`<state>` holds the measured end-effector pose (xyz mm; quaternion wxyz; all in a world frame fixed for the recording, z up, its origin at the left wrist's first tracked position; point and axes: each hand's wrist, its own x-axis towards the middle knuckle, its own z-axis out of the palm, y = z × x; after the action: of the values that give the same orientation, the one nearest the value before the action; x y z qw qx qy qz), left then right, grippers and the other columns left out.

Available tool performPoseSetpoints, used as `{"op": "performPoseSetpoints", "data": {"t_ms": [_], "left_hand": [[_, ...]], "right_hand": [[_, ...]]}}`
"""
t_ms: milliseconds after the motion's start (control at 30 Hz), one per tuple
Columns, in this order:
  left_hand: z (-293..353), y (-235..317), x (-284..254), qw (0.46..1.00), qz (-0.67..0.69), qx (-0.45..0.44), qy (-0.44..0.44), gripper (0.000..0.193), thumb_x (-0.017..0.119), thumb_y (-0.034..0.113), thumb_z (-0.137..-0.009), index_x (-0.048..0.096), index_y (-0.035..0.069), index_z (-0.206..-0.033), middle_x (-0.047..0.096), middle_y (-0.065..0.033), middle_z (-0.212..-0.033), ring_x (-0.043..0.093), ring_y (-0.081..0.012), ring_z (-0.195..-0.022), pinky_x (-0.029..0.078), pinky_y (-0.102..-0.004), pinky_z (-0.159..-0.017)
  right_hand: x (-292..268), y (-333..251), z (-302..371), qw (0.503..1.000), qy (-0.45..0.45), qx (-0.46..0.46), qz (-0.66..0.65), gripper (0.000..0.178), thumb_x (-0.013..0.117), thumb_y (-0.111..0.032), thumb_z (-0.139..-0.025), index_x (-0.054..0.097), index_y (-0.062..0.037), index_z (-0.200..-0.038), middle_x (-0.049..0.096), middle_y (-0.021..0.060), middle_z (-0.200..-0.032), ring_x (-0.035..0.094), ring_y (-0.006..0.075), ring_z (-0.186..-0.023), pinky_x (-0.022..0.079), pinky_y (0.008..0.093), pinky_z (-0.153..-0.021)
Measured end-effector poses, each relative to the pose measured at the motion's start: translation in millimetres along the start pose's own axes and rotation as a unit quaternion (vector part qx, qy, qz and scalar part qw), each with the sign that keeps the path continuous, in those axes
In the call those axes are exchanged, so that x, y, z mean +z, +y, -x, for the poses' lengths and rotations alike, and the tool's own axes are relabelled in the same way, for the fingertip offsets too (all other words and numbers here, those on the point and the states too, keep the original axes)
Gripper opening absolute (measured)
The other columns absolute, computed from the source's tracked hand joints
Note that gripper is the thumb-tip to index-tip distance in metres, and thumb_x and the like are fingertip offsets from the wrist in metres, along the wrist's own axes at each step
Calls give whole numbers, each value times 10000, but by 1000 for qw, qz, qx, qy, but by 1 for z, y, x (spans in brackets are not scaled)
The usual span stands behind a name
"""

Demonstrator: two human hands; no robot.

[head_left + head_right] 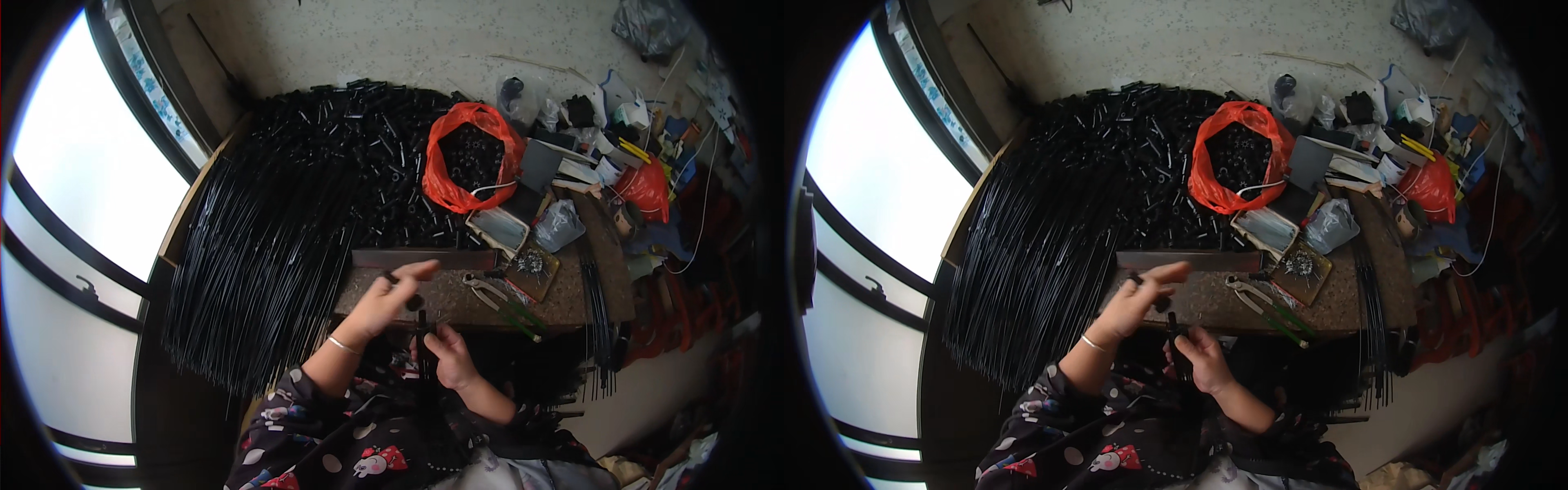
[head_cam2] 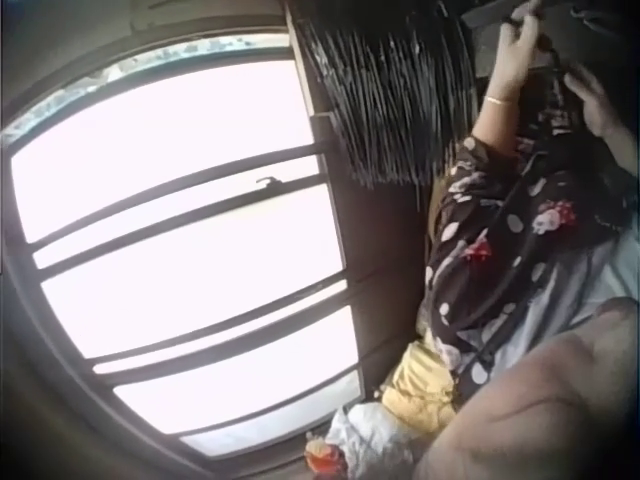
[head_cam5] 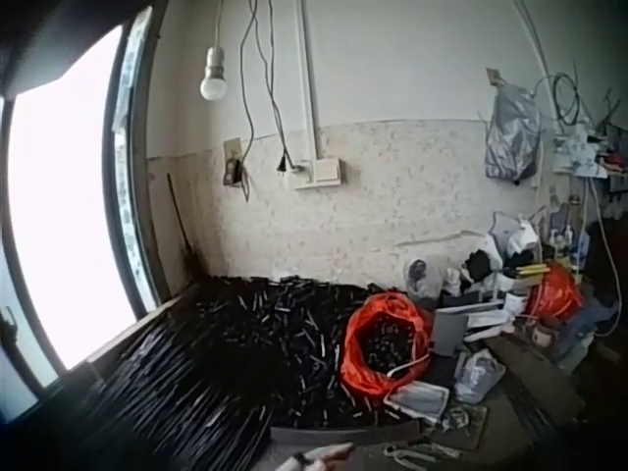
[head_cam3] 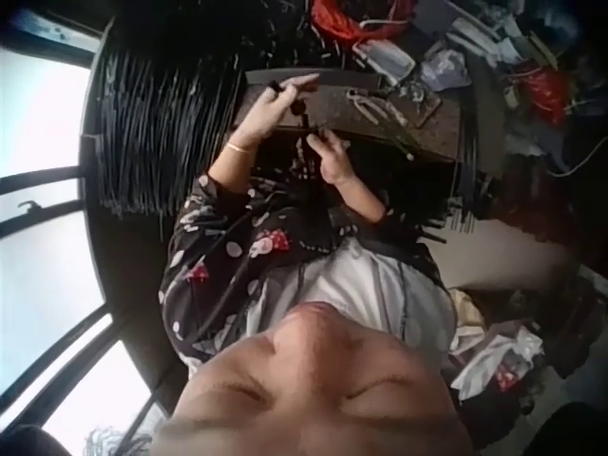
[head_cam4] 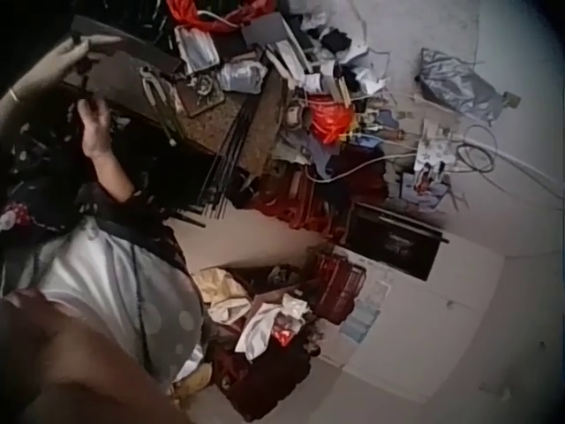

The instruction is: Assembling and capping black plastic or metal rods at a manufacturing workbench.

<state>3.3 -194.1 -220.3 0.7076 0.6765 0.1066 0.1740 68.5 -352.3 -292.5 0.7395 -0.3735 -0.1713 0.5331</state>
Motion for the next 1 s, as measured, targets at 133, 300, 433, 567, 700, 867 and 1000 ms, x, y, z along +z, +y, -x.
{"op": "performPoseSetpoints", "data": {"t_ms": [133,300,433,567,700,867,1000], "left_hand": [[-3,-1,10,978,-7,-129,-162,589,466,471,-888,484,-7,-1233,542,-137,-1184,497,-206,-1095,366,-348,-955],[1,1,-5,994,44,-69,-76,362,595,213,-858,536,-9,-1137,592,-79,-1078,549,-128,-969,442,-268,-836],[8,14,-5,993,87,-63,-40,154,616,58,-827,587,-14,-960,614,-63,-1003,562,-93,-856,461,-238,-774],[13,12,-10,979,-186,40,-69,176,614,41,-825,566,-12,-986,613,-64,-983,567,-107,-864,468,-248,-774],[16,11,-13,998,-12,-26,-59,235,628,53,-818,544,-7,-1029,611,-60,-964,571,-114,-864,470,-253,-773],[17,11,-8,998,22,1,-62,259,620,47,-820,526,-2,-1057,604,-59,-964,564,-111,-895,458,-250,-794],[15,13,-11,985,-152,-50,-69,274,603,52,-829,513,-1,-1083,601,-71,-981,561,-130,-934,450,-265,-819]], "right_hand": [[11,-7,11,999,32,-3,-25,129,565,-149,-872,528,-50,-946,607,70,-860,575,143,-743,483,279,-706],[8,-7,10,999,26,-14,-14,138,572,-170,-870,531,-55,-935,604,61,-849,575,135,-747,483,274,-706],[7,-2,7,1000,20,-14,8,121,567,-157,-878,509,-50,-875,597,74,-842,578,135,-717,517,279,-635],[10,-4,7,1000,16,8,-5,111,567,-155,-877,513,-59,-869,603,70,-836,581,133,-711,497,259,-636],[11,-3,4,1000,11,6,-1,114,565,-159,-876,512,-59,-866,610,74,-831,585,138,-693,492,267,-637],[11,-3,3,1000,11,14,-19,115,567,-159,-875,511,-59,-867,612,76,-831,589,142,-690,491,272,-640],[10,-4,4,999,16,24,-26,113,569,-156,-873,509,-61,-872,612,76,-827,592,143,-691,495,270,-637]]}}
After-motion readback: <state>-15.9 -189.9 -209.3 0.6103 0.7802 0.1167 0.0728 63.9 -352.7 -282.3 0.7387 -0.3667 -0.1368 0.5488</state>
